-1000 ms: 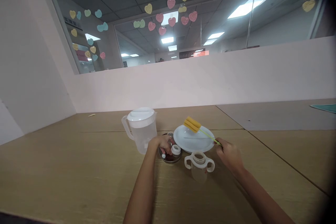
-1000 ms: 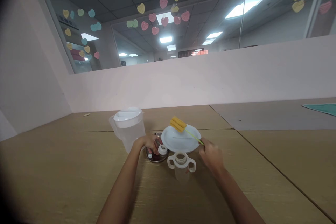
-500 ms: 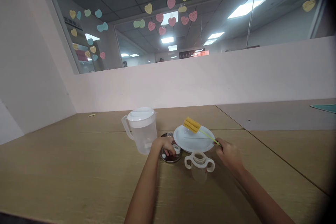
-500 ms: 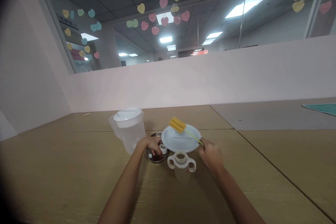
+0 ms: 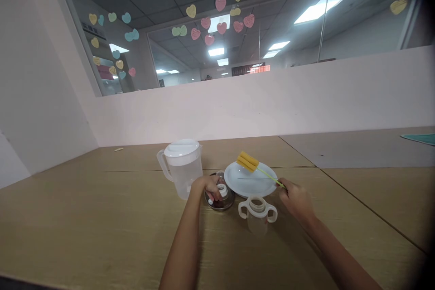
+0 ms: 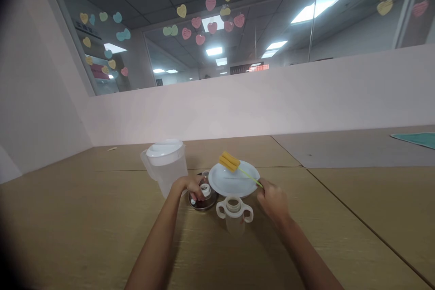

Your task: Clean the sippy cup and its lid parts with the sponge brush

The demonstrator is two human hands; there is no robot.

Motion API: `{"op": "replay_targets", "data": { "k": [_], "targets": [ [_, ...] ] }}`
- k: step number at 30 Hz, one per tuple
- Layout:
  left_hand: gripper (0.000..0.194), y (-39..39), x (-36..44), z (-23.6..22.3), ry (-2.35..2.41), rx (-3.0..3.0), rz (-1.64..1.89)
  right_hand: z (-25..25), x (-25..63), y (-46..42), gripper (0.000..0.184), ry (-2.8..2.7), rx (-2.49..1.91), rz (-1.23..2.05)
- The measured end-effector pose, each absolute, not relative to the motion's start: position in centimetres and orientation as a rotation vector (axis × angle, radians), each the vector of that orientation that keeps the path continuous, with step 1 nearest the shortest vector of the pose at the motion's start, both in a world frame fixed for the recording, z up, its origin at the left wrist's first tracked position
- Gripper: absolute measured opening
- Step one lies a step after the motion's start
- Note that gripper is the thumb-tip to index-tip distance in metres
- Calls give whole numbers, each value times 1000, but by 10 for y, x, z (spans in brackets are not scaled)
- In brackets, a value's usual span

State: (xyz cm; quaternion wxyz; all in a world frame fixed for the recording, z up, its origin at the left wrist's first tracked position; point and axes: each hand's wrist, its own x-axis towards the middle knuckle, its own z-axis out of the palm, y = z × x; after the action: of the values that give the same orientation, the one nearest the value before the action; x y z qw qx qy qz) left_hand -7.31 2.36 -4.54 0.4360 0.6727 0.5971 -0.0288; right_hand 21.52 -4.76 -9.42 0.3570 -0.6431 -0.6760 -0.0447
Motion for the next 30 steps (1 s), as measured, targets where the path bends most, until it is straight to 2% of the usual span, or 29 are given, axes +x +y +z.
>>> {"op": "replay_targets", "data": {
  "k": [9, 30],
  "targets": [
    [31, 29, -71, -49, 1543, 1692, -124, -89, 212, -51, 32, -1759, -1730, -70],
    [23, 36, -71, -61, 1498, 1641, -95, -90, 212, -51, 31, -1791, -1728, -65]
  ]
}}
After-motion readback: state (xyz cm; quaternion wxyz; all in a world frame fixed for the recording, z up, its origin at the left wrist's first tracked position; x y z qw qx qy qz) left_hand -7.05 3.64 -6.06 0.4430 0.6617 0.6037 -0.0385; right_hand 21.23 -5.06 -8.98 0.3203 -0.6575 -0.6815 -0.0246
